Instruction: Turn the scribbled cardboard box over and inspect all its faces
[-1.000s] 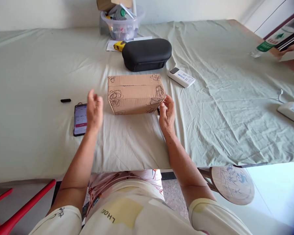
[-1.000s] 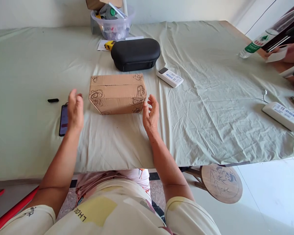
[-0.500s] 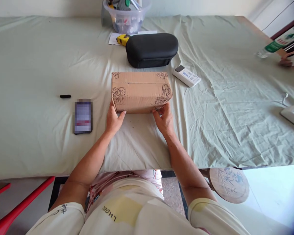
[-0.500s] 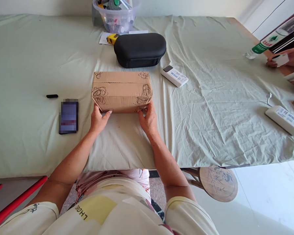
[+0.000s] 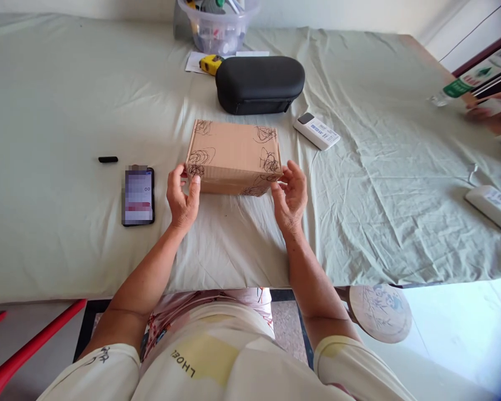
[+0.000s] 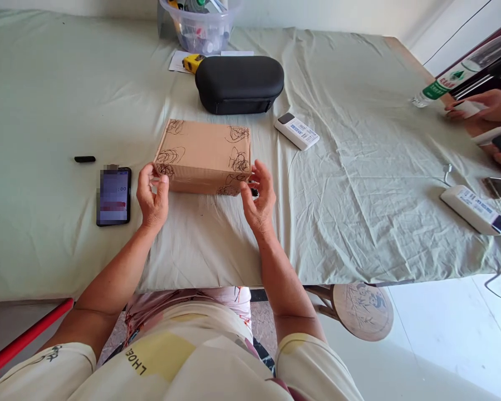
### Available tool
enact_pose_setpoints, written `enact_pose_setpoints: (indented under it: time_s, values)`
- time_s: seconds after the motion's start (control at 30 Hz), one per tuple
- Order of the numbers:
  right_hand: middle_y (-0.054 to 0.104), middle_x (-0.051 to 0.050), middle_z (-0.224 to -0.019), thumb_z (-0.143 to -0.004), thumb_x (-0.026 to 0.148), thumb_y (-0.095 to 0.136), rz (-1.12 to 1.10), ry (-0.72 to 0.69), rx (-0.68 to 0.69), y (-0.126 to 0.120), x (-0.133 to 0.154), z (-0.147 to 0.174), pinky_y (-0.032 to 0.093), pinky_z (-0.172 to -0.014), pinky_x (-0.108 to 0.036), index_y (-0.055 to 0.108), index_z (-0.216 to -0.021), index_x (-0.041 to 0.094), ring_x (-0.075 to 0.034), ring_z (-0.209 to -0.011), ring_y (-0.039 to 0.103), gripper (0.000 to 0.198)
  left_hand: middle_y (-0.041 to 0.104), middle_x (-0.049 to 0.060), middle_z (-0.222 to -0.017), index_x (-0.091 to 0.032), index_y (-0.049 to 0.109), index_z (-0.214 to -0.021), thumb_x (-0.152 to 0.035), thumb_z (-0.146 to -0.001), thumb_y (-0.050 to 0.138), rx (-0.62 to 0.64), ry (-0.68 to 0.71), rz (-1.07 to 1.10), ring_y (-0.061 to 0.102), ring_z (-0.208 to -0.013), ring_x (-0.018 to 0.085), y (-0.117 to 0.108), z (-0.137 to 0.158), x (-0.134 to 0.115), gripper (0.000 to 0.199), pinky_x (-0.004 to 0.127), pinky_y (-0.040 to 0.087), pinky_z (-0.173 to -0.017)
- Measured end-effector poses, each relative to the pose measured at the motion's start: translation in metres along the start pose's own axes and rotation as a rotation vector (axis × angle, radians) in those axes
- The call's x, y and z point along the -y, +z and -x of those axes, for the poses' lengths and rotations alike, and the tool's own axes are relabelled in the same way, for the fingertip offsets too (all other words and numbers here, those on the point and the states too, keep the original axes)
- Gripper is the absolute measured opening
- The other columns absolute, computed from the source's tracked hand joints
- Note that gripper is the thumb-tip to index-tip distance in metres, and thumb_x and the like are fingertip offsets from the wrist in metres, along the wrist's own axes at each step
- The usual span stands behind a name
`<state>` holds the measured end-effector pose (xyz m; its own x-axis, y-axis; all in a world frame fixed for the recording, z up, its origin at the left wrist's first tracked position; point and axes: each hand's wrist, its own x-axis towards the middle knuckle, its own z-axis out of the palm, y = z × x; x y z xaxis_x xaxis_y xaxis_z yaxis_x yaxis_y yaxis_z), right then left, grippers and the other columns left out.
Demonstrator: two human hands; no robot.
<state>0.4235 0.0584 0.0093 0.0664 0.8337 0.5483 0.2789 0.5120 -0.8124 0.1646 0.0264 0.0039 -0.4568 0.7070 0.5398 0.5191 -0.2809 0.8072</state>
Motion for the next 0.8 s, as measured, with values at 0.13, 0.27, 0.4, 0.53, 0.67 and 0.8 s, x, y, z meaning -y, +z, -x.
enact_pose_setpoints:
  time_s: [0.13,0.27,0.4,0.53,0.67,0.8]
  values:
    - [0.067,-0.009,-0.127,-0.101,0.047,0.062,0.102,-0.028,0.042,0.001,0.0,-0.001,0.063,-0.081,-0.037,0.068,-0.13,0.03,-0.02,-0.101,0.067,0.034,0.07,0.013,-0.125,-0.019,0.06,-0.135,-0.075,-0.1,0.049,0.03,-0.022,-0.032,0.068,-0.113,0.023,0.002,0.001,0.007,0.067,0.035,0.055,-0.092]
    - [0.067,-0.007,-0.119,-0.101,0.046,0.065,0.071,-0.038,0.11,0.002,0.003,0.001,0.064,-0.075,-0.034,0.069,-0.128,0.029,-0.015,-0.087,0.067,0.032,0.058,0.018,-0.152,-0.022,0.04,-0.159,-0.077,-0.1,0.048,0.094,-0.003,-0.035,0.061,-0.137,0.028,0.001,0.001,0.011,0.081,0.042,0.053,-0.112]
    - [0.066,-0.007,-0.115,-0.103,0.043,0.063,-0.017,-0.112,0.267,0.007,0.01,0.007,0.067,-0.078,-0.033,0.069,-0.131,0.027,-0.014,-0.087,0.068,0.032,0.024,0.017,-0.179,-0.024,0.028,-0.169,-0.076,-0.099,0.05,0.164,0.033,-0.107,0.021,-0.169,0.034,-0.001,-0.001,0.009,0.09,0.052,0.025,-0.136]
    - [0.066,-0.007,-0.115,-0.104,0.034,0.062,-0.081,-0.285,0.433,0.02,0.021,0.016,0.068,-0.079,-0.033,0.058,-0.15,0.031,-0.016,-0.094,0.069,0.046,0.013,0.017,-0.182,-0.021,0.042,-0.164,-0.077,-0.099,0.049,0.179,0.062,-0.209,0.004,-0.171,0.04,-0.001,0.001,0.003,0.086,0.06,0.011,-0.138]
    - [0.068,-0.009,-0.121,-0.105,0.032,0.061,-0.074,-0.379,0.567,0.033,0.025,0.026,0.068,-0.083,-0.036,0.031,-0.169,0.034,-0.019,-0.102,0.069,0.071,0.018,0.017,-0.181,-0.022,0.046,-0.162,-0.072,-0.104,0.04,0.272,0.185,-0.151,0.02,-0.169,0.038,0.003,0.015,-0.006,0.077,0.057,0.021,-0.137]
    - [0.067,-0.011,-0.135,-0.108,0.03,0.055,0.024,-0.384,0.574,0.035,0.021,0.028,0.068,-0.087,-0.038,0.026,-0.171,0.038,-0.019,-0.1,0.07,0.07,0.015,0.018,-0.182,-0.022,0.054,-0.156,-0.069,-0.102,0.052,0.287,0.317,-0.132,0.023,-0.168,0.04,0.011,0.027,-0.012,0.072,0.056,0.027,-0.135]
